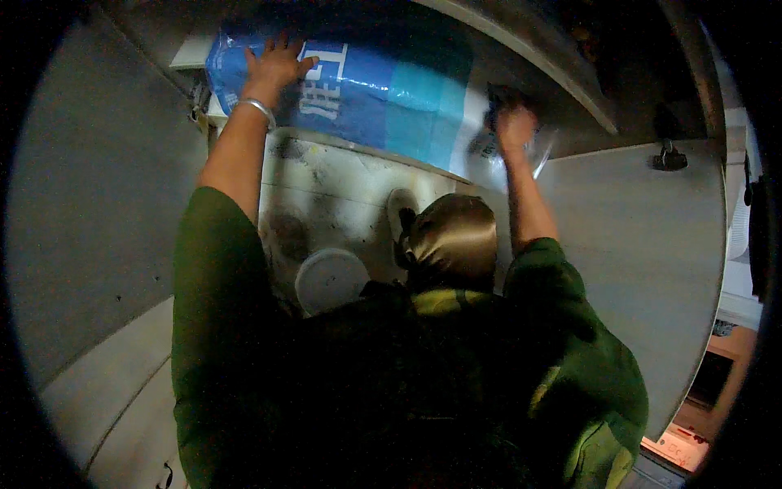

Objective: The person sits on the floor and wipes the exterior of a large blue plastic bag with a cloth. They then dip the cloth into a white bucket of water, wring it out, and continue wiping the bag's surface.

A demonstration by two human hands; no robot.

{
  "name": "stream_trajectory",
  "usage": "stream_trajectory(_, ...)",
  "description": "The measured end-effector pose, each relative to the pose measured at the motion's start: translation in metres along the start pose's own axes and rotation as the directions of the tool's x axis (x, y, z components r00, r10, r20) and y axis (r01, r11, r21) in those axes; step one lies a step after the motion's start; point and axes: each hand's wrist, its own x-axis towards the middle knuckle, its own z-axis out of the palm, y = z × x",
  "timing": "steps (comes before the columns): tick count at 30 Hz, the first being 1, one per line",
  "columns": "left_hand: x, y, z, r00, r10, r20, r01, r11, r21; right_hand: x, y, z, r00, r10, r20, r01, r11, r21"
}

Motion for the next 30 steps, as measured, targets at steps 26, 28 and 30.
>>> stream_trajectory(26,-0.027,0.040,-0.016,0.810,-0.064,-0.583,-0.065,0.978,-0.199,-0.004,-0.173,-0.040,0.955,-0.288,0.067,0.198,0.790,0.580)
stream_trajectory(28,-0.041,0.064,-0.023,0.771,0.045,-0.635,-0.290,0.913,-0.288,0.000,-0.167,-0.028,0.976,-0.217,-0.014,0.152,0.633,0.759)
stream_trajectory(30,-0.055,0.099,-0.023,0.687,0.226,-0.691,-0.540,0.795,-0.277,0.005,-0.145,-0.025,0.984,-0.175,0.010,0.092,0.566,0.819)
